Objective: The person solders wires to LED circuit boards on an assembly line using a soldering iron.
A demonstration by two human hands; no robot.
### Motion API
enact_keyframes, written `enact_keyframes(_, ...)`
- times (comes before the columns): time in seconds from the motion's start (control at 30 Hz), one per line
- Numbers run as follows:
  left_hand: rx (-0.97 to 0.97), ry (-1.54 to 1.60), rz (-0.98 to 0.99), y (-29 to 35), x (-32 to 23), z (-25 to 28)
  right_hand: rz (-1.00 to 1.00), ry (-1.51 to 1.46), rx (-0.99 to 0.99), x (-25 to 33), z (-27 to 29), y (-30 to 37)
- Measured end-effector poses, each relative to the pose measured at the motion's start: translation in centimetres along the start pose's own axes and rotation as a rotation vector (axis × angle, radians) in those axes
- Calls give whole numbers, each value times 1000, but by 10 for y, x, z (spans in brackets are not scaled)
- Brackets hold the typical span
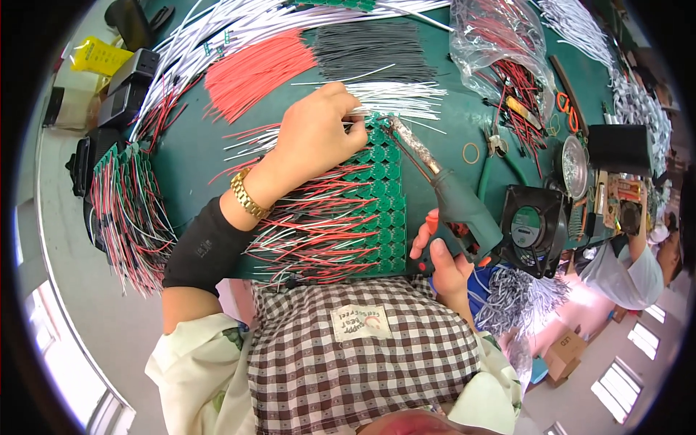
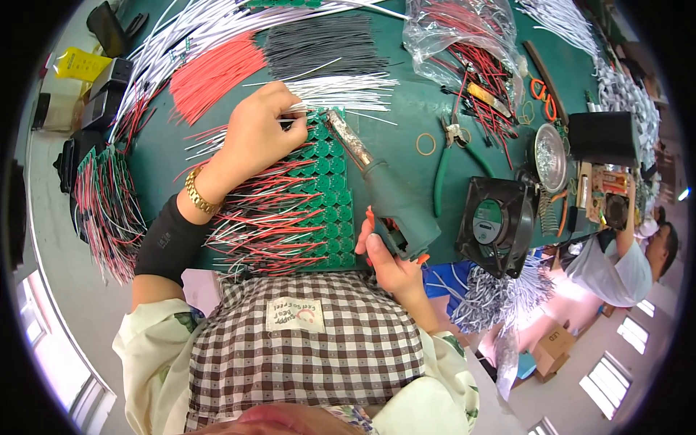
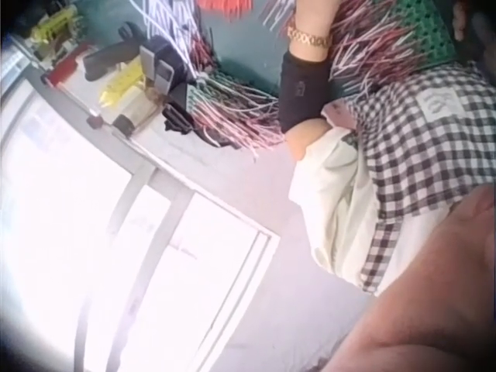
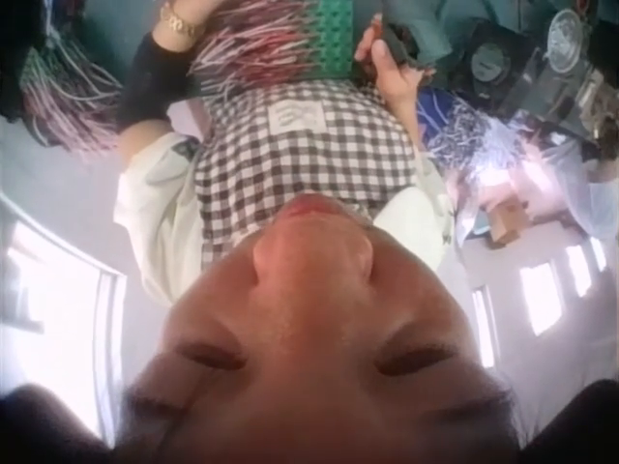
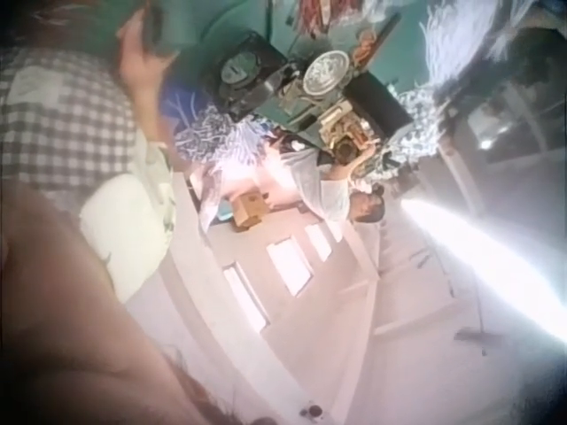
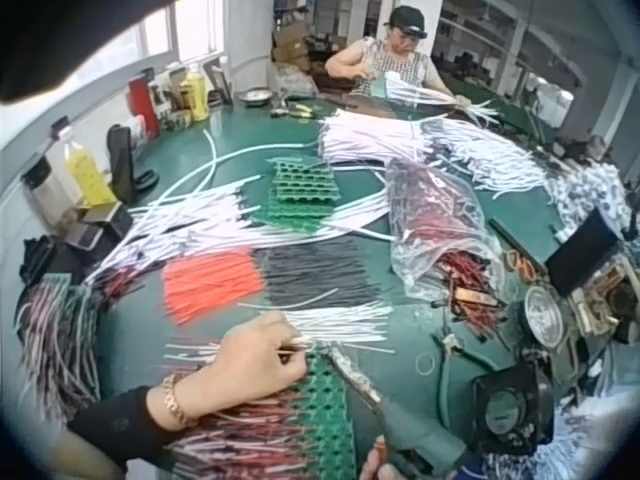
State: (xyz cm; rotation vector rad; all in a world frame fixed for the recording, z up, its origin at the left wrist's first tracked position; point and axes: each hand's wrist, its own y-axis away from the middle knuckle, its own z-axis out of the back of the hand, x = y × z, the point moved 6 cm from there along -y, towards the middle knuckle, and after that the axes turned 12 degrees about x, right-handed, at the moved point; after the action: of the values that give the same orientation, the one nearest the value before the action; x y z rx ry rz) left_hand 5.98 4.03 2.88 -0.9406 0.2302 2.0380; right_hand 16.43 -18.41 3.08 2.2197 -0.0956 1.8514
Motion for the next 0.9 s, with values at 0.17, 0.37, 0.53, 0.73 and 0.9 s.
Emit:
enact_keyframes(0.17,7,-11,8,0,1,0,-5,20,-4,-2,-1,-2)
enact_keyframes(0.37,43,-4,40,-1,4,0,-7,30,-49,2,-5,-6)
enact_keyframes(0.53,12,-7,8,-1,3,1,-27,102,-53,3,-6,-9)
enact_keyframes(0.73,4,-28,11,0,5,2,-31,102,-49,-4,-4,-5)
enact_keyframes(0.9,25,-30,-5,-3,4,4,72,-11,-59,-2,0,3)
